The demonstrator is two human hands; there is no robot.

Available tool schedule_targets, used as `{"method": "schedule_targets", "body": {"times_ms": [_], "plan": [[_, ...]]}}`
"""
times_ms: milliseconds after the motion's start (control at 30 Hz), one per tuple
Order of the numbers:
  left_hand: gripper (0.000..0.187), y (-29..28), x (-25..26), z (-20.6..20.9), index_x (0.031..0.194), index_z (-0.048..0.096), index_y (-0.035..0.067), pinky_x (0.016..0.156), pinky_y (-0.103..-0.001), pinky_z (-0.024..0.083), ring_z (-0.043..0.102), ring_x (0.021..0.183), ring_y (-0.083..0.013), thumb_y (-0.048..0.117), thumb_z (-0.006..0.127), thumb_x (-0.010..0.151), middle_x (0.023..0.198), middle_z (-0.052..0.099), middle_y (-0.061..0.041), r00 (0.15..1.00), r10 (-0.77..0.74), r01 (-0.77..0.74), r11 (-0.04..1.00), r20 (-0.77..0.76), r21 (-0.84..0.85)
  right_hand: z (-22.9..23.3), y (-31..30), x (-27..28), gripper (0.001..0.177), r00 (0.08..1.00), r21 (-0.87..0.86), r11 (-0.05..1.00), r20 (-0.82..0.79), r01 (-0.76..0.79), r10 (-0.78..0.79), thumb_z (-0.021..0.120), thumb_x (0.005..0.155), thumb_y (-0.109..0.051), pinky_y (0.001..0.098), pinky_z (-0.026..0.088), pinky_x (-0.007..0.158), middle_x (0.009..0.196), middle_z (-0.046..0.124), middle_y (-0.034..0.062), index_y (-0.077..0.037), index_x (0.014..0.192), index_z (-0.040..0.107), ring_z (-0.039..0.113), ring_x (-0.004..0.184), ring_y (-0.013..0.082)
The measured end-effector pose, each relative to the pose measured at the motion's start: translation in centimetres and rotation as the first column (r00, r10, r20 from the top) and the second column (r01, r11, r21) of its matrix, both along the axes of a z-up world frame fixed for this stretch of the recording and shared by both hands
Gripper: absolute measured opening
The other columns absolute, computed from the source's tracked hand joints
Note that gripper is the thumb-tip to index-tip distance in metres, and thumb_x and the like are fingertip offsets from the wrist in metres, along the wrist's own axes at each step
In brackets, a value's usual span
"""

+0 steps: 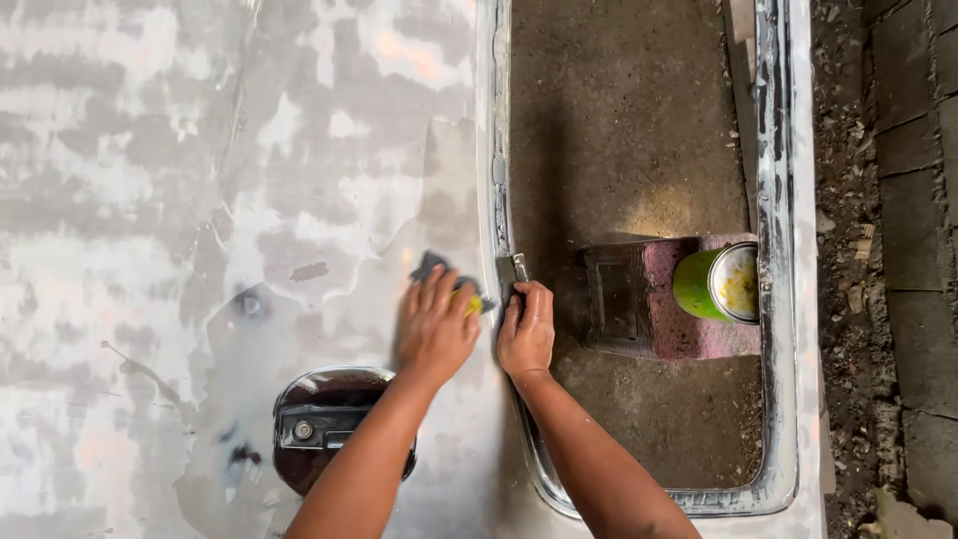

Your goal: The person dips a yellow sponge and a black sanding block into a green bucket of water. They then use the sponge to wipe the surface of a white car door and the sanding block to scrub the door's edge and frame. The person repeats this process, rinsing the tools in the bucket and continuing to clean the door area.

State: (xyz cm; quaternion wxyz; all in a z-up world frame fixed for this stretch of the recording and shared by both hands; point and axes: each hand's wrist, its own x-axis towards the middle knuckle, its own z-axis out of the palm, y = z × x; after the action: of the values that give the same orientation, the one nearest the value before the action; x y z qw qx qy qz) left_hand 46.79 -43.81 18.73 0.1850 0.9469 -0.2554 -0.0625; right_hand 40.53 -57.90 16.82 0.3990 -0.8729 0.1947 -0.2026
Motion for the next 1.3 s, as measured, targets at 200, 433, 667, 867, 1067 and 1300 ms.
{"method": "schedule_targets", "body": {"times_ms": [200,433,667,867,1067,1300], "plan": [[0.06,0.4,5.9,1.8,0.155,0.042,0.021,0.123,-0.057,0.007,0.015,0.155,-0.0386,0.043,0.048,0.1,0.168,0.021,-0.017,0.979,0.205,-0.205,0.97,0.015,0.129,-0.4,0.0,0.0,0.019,1.0,0.025,1.0,-0.004,-0.01,0.011,0.056,0.1,-0.005,0.0458,0.048,0.094,0.122,0.058,0.0194,-0.003,0.119,0.056,0.058,0.111,0.0414],[0.066,0.5,6.0,-0.3,0.162,0.033,0.023,0.123,-0.057,0.004,0.01,0.154,-0.0381,0.047,0.046,0.102,0.168,0.017,-0.013,0.982,0.177,-0.182,0.98,0.058,0.085,0.1,-0.5,0.2,0.016,0.999,0.054,0.999,0.043,0.002,-0.004,0.064,0.099,-0.011,0.0431,0.049,0.095,0.119,0.06,0.0179,-0.003,0.112,0.061,0.06,0.112,0.0384],[0.066,-0.2,6.2,0.8,0.162,0.03,0.025,0.124,-0.057,0.005,0.011,0.156,-0.037,0.048,0.045,0.102,0.17,0.017,-0.013,0.976,0.217,-0.219,0.963,0.029,0.157,-0.1,-3.0,5.3,0.017,0.999,0.079,0.996,0.023,-0.04,0.038,0.077,0.086,-0.009,0.0411,0.052,0.08,0.101,0.064,0.0146,-0.005,0.098,0.067,0.065,0.092,0.0356],[0.067,-0.2,6.6,0.9,0.161,0.031,0.021,0.122,-0.058,0.006,0.011,0.154,-0.0389,0.048,0.044,0.101,0.167,0.017,-0.016,0.985,0.169,-0.173,0.968,0.038,0.182,0.6,-3.3,11.4,0.018,0.993,-0.009,0.997,0.093,-0.072,0.072,0.077,0.085,-0.005,0.0433,0.052,0.083,0.102,0.064,0.0164,-0.004,0.099,0.065,0.065,0.095,0.0393],[0.068,-0.1,7.2,0.8,0.16,0.031,0.021,0.123,-0.057,0.006,0.01,0.154,-0.0386,0.05,0.043,0.1,0.168,0.016,-0.015,0.989,0.146,-0.144,0.962,0.009,0.233,0.9,-2.8,6.3,0.018,0.992,0.012,0.994,0.061,-0.11,0.109,0.077,0.082,-0.004,0.0426,0.053,0.082,0.097,0.064,0.0174,-0.003,0.096,0.065,0.065,0.092,0.0389],[0.067,0.0,6.6,0.2,0.159,0.035,0.021,0.123,-0.057,0.007,0.012,0.154,-0.0382,0.048,0.045,0.099,0.167,0.02,-0.014,0.986,0.162,-0.166,0.97,0.039,0.179,-0.3,-3.5,12.7,0.018,0.992,-0.031,0.998,0.11,-0.058,0.061,0.078,0.083,-0.003,0.0439,0.051,0.083,0.099,0.064,0.0171,-0.003,0.096,0.065,0.065,0.095,0.0394]]}}
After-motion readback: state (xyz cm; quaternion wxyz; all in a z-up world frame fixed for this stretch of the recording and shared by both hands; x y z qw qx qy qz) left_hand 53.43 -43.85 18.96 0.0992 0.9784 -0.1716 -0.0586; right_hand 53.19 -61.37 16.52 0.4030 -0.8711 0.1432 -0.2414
